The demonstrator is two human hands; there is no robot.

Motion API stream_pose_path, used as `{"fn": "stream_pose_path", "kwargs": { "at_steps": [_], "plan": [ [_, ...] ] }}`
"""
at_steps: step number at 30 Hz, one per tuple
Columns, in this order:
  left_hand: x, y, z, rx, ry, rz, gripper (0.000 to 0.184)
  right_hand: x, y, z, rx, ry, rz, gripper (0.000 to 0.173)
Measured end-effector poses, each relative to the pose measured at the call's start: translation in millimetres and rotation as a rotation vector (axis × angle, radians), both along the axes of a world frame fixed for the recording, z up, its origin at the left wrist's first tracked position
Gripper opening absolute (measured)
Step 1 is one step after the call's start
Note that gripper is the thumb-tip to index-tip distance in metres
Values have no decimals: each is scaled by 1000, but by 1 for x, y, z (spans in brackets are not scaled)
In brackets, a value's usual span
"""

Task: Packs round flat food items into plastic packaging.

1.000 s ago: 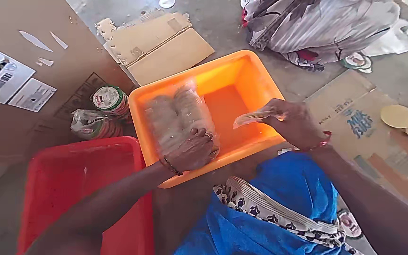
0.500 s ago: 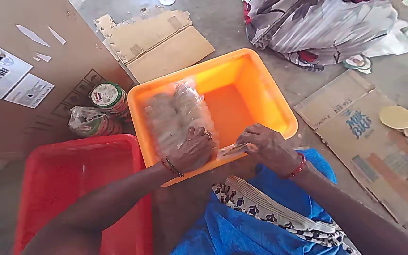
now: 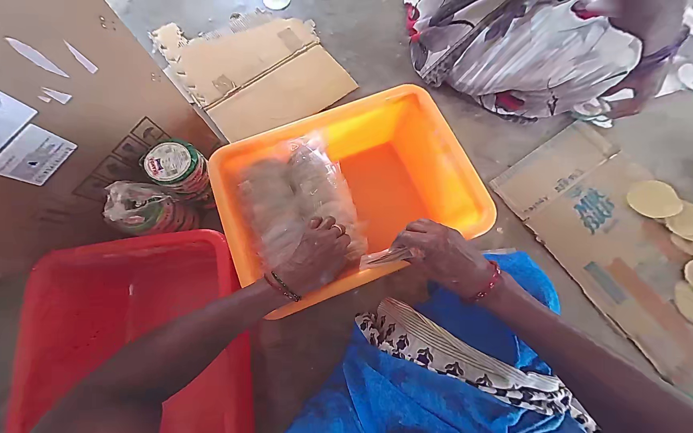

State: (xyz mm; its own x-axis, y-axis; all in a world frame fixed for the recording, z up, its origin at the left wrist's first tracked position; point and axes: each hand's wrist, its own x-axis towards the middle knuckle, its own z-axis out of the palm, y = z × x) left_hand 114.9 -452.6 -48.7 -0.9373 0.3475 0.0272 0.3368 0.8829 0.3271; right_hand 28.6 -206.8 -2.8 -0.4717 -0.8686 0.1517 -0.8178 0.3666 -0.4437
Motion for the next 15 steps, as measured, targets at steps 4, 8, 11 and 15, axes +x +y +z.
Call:
{"fn": "stream_pose_path", "kwargs": {
  "at_steps": [4,8,11,15],
  "plan": [
    [5,-3,-9,188,82,100,21,5,-13,-6,-12,-42,37,9],
    [8,-6,-11,292,97,142,9,16,-42,-12,145,-207,14,11],
    [15,-15,-14,335,125,147,13,29,-69,-18,202,-268,-102,19],
    [17,-17,-11,362,140,39,33,39,-68,11,302,-204,-227,17]
  ]
}}
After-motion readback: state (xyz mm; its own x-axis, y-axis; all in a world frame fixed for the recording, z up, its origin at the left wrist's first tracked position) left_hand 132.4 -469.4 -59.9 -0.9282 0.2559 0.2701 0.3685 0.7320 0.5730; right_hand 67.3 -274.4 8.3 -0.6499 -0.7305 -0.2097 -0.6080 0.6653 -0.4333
